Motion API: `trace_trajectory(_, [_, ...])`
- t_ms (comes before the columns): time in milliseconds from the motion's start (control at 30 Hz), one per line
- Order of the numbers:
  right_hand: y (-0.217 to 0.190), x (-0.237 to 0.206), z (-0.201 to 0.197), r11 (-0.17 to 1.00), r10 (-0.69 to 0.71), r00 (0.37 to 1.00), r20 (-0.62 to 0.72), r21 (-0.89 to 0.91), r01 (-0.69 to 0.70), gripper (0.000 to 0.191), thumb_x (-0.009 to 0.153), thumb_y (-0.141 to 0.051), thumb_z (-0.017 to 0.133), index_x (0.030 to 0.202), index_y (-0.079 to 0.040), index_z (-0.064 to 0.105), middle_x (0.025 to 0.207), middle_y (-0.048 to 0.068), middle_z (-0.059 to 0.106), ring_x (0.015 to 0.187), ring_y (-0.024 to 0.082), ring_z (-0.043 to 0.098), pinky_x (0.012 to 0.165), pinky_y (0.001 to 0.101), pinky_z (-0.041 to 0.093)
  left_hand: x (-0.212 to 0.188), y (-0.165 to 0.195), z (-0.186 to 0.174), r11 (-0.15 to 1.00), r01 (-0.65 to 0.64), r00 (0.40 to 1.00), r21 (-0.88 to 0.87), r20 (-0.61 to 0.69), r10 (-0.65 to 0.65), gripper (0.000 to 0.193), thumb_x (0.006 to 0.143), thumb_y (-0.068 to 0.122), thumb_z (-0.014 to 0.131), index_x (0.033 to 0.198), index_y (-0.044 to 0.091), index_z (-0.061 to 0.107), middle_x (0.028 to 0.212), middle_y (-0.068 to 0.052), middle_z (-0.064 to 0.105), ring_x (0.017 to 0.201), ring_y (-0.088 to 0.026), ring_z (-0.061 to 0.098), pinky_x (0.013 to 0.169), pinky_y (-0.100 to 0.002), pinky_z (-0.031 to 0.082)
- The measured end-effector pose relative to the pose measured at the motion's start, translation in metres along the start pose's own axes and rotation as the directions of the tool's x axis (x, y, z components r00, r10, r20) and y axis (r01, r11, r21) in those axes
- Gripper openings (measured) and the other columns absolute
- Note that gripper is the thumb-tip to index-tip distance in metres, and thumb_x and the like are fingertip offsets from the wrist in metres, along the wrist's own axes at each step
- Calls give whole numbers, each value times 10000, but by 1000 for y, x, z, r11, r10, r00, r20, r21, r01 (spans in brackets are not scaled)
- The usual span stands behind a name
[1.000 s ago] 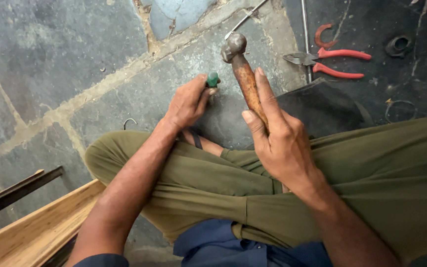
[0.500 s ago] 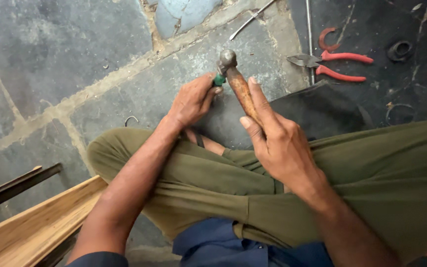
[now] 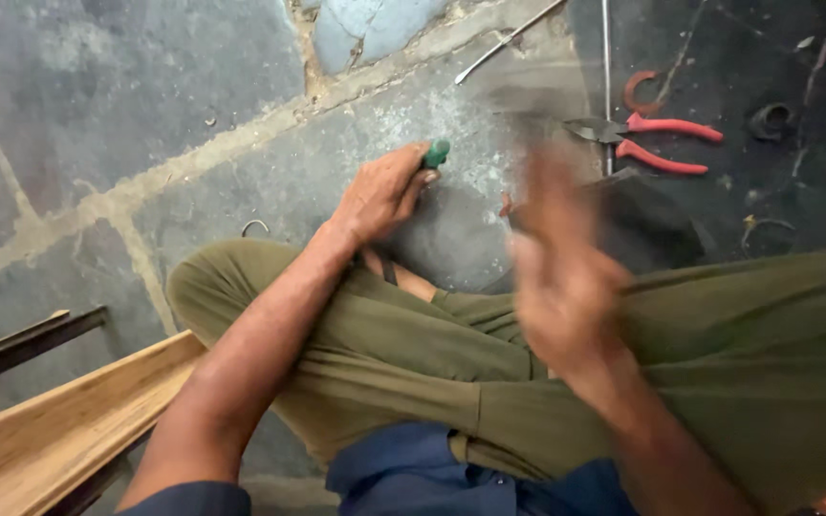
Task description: The person sits on the floor and repeatedly strikes a small metal object with a hammer. They hold the object steady with one hand while striking it with the other, occasionally repositioning the object.
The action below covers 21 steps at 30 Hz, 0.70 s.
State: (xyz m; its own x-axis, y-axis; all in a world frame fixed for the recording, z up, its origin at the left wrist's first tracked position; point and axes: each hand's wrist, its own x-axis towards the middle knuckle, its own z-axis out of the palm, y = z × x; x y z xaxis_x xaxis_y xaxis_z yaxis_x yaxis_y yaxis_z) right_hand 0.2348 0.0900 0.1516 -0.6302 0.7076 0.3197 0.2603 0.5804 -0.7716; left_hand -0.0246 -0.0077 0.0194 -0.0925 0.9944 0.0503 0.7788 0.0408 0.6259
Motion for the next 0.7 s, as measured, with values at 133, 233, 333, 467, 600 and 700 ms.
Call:
trace_trajectory(133, [7, 7, 15, 957, 204, 952, 230, 159, -243, 614, 1063, -151, 617, 1606, -31, 356, 1163, 329, 689, 986, 466, 702, 751, 463, 551, -2, -2, -1, 990, 130, 990, -44, 61, -128, 227, 1052, 171, 622, 1256, 72, 604, 1043, -223, 673, 982, -450, 646, 833, -489, 517])
trace_trajectory(233, [13, 8, 13, 960, 212, 963, 165, 148, -237, 612, 1079, -152, 614, 1615, -31, 345, 1036, 322, 676, 873, 436, 724, 703, 441, 548, -6, -3, -2, 996, 79, 996, -38, -38, -81, 230, 1039, 154, 613, 1252, 66, 600, 1004, -224, 665, 927, -462, 643, 779, -493, 512])
trace_trajectory(333, [15, 1, 7, 919, 314, 928, 203, 181, -350, 602, 1098, -159, 595, 1623, -34, 328, 926, 271, 700, 761, 368, 739, 666, 417, 544, -11, 1, -1, 990, 129, 989, -59, -66, -133, 179, 1065, 146, 593, 1223, 63, 605, 989, -209, 661, 899, -448, 651, 761, -478, 521])
trace_trajectory(467, [18, 1, 8, 959, 193, 979, 64, 200, -203, 591, 1133, -164, 595, 1646, -52, 323, 1059, 264, 722, 921, 350, 770, 739, 393, 573, -5, 3, -6, 973, 181, 983, -140, -15, -185, 172, 1072, 152, 572, 1210, 58, 616, 940, -193, 649, 822, -396, 674, 742, -461, 527])
trace_trajectory(600, [15, 0, 8, 916, 315, 933, 175, 202, -347, 610, 1093, -170, 613, 1622, -53, 333, 1065, 278, 696, 842, 363, 742, 726, 401, 562, -10, 4, -9, 992, 54, 998, -115, -27, -57, 201, 1070, 131, 569, 1245, 41, 608, 1011, -221, 645, 918, -437, 653, 783, -475, 523])
trace_trajectory(700, [14, 0, 9, 949, 195, 975, 111, 229, -216, 597, 1116, -169, 607, 1628, -56, 322, 1353, 306, 663, 1089, 411, 740, 827, 402, 585, -12, -3, -5, 997, 70, 998, -32, -2, -70, 188, 1057, 125, 592, 1227, 47, 607, 978, -229, 619, 911, -457, 627, 777, -491, 503])
